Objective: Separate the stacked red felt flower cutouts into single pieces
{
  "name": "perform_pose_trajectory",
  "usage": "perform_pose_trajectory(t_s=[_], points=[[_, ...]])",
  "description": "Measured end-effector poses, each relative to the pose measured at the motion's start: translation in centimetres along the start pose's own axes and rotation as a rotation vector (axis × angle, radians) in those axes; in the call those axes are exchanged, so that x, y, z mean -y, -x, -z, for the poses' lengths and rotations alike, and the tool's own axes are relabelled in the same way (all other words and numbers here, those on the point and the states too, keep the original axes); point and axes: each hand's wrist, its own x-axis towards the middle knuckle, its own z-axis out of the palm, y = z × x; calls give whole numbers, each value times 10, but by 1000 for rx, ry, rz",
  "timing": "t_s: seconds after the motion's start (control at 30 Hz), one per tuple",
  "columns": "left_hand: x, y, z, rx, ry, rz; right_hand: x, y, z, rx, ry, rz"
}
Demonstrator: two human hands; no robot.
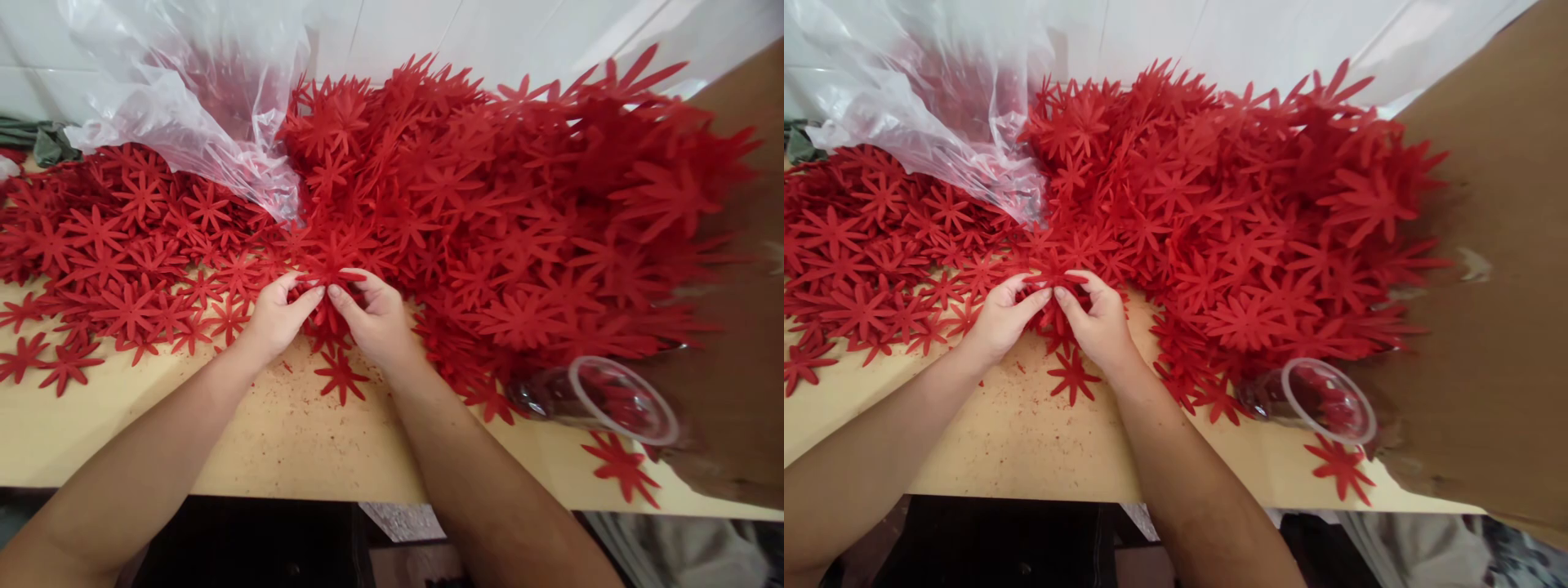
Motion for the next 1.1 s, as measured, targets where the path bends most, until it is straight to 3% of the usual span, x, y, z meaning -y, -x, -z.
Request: perform_pose_trajectory(t_s=[0.23,0.47,0.73,0.83,1.1], points=[[4,-1,0,61,-127,-55,5,-2,2,-19,-114,-76],[5,3,-4,108,-348,-108,6,-2,3,-94,-43,-98],[1,2,1,59,-426,-87,4,-6,7,-265,-32,30],[3,2,1,72,-417,-93,4,-8,10,-333,-32,-15],[3,1,0,66,-348,-87,6,-11,20,-359,44,-105]])
